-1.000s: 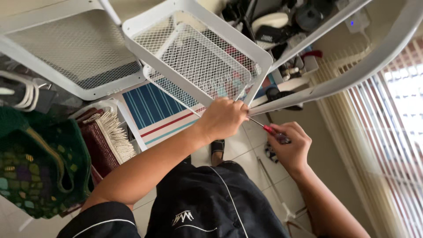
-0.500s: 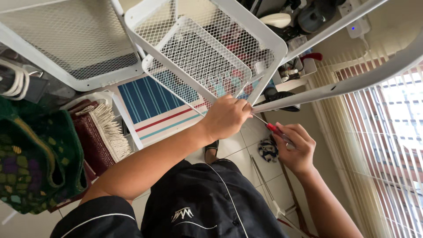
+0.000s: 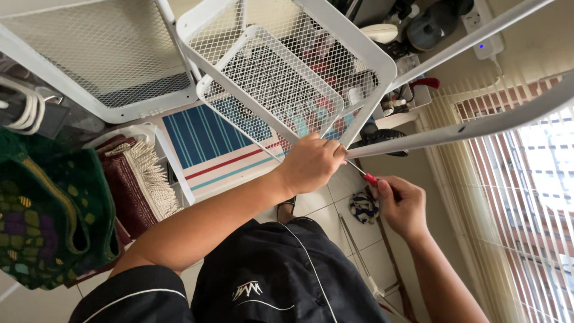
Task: The person assembles a white wire mesh shelving unit using a red-handled screwdriver. They attach vertical poles to the mesh baskets, insert screws, and tighten them at multiple connection points. The person repositions the unit to access different sides and continues securing the frame.
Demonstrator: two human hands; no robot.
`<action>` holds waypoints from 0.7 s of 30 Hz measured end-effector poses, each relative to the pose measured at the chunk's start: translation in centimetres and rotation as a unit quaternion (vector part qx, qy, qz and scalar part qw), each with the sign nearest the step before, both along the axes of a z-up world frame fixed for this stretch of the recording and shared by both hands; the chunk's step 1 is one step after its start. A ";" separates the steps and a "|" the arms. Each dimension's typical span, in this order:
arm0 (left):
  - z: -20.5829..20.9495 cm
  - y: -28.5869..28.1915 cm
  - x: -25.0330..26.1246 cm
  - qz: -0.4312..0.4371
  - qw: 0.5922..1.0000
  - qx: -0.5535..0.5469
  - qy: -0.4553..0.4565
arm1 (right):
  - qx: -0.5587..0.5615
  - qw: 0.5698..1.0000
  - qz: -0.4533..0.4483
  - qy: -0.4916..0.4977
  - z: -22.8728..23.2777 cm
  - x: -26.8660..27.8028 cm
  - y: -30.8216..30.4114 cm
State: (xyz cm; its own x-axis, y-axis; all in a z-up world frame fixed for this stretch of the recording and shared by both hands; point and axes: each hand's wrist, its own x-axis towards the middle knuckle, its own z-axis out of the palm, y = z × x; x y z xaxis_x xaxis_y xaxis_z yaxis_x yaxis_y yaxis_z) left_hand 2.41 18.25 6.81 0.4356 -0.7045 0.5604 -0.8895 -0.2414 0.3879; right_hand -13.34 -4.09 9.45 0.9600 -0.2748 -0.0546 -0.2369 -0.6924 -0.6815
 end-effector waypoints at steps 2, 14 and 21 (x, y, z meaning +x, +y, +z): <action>-0.1 0.0 -0.1 0.001 1.000 -0.003 0.000 | -0.059 0.992 0.027 -0.108 1.9 0.6 1.3; 0.4 -0.5 -0.1 0.010 1.000 0.021 0.002 | 0.274 0.948 -0.074 0.147 -1.5 0.3 -1.7; 0.2 -0.4 -0.3 0.013 1.000 -0.007 0.002 | 0.066 0.990 0.043 -0.114 0.2 0.2 -0.8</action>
